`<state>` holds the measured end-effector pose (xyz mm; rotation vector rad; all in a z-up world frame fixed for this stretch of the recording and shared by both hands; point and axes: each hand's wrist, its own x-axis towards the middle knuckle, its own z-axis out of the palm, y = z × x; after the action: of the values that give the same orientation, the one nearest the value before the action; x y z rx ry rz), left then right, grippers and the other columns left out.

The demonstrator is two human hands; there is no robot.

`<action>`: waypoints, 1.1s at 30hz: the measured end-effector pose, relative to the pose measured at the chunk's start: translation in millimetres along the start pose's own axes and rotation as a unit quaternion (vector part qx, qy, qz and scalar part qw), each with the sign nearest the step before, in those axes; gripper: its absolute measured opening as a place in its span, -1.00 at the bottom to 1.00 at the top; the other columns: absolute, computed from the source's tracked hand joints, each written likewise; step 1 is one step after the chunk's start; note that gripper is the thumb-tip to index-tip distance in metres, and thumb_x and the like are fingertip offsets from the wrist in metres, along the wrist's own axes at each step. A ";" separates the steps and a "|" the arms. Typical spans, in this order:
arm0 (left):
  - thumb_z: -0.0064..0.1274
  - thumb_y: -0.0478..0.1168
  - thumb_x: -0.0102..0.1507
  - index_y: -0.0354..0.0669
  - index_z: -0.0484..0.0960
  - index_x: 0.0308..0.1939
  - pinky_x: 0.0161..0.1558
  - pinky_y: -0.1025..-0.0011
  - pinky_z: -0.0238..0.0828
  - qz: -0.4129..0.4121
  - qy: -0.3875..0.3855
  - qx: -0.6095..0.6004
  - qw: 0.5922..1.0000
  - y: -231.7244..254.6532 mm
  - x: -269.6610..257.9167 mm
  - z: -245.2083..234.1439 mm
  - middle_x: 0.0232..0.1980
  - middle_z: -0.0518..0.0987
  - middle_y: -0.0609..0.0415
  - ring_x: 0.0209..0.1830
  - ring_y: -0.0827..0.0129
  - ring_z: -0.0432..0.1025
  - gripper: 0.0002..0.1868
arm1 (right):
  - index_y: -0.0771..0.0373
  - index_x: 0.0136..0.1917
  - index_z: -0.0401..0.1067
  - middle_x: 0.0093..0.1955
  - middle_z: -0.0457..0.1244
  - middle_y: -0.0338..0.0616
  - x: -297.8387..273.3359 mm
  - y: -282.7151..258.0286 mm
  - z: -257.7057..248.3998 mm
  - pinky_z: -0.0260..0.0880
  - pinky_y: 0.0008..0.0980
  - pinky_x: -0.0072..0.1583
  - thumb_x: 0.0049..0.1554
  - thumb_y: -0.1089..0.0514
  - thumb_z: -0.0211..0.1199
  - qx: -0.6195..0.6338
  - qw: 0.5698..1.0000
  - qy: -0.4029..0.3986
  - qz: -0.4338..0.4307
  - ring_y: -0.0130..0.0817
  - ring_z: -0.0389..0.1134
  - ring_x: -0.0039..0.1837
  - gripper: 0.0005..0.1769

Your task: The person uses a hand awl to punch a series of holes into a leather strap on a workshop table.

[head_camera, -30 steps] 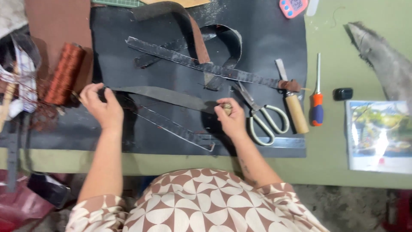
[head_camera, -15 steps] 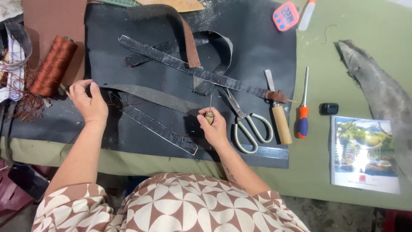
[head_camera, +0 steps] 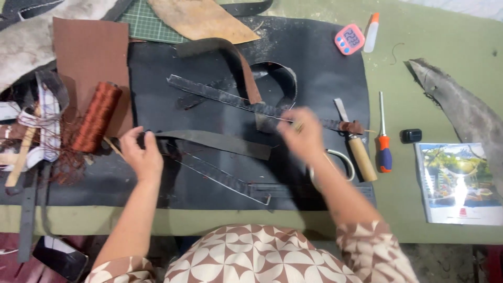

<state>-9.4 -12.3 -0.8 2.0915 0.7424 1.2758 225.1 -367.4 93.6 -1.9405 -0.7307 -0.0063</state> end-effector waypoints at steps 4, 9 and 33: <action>0.25 -0.33 0.27 -0.23 0.55 0.10 0.20 0.09 0.27 0.014 -0.004 -0.014 1.000 3.9 1.5 -2.0 0.04 0.49 -0.14 0.09 -0.07 0.41 -0.66 | 0.16 0.19 0.53 0.06 0.37 0.01 88.4 25.0 -8.2 0.37 -0.05 0.19 0.04 0.03 0.56 -0.207 0.977 0.058 0.003 0.05 0.41 0.13 -0.52; 0.24 -0.27 0.26 -0.22 0.47 0.17 0.34 -0.07 0.11 0.009 -0.002 -0.042 0.999 24.2 -1.3 -2.9 0.26 0.37 -0.19 0.29 -0.19 0.27 -0.56 | 0.14 0.40 0.42 0.13 0.35 0.04 133.2 19.1 14.3 0.45 -0.04 0.17 0.11 -0.08 0.47 -0.359 0.924 -0.065 0.112 0.05 0.44 0.17 -0.35; 0.20 -0.21 0.19 -0.13 0.50 0.19 0.23 -0.11 0.26 0.190 -0.227 -0.095 0.950 63.1 -14.7 -0.4 0.28 0.40 -0.22 0.34 -0.25 0.29 -0.52 | 0.14 0.12 0.47 -0.04 0.39 -0.16 325.3 -23.1 76.7 0.40 -0.25 -0.09 0.16 -0.13 0.51 -0.238 0.967 -0.005 0.095 -0.31 0.42 -0.14 -0.57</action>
<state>-5.3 -65.6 35.8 2.3073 0.0127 0.9375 455.8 -139.3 177.4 -2.4657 -0.5816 -0.0599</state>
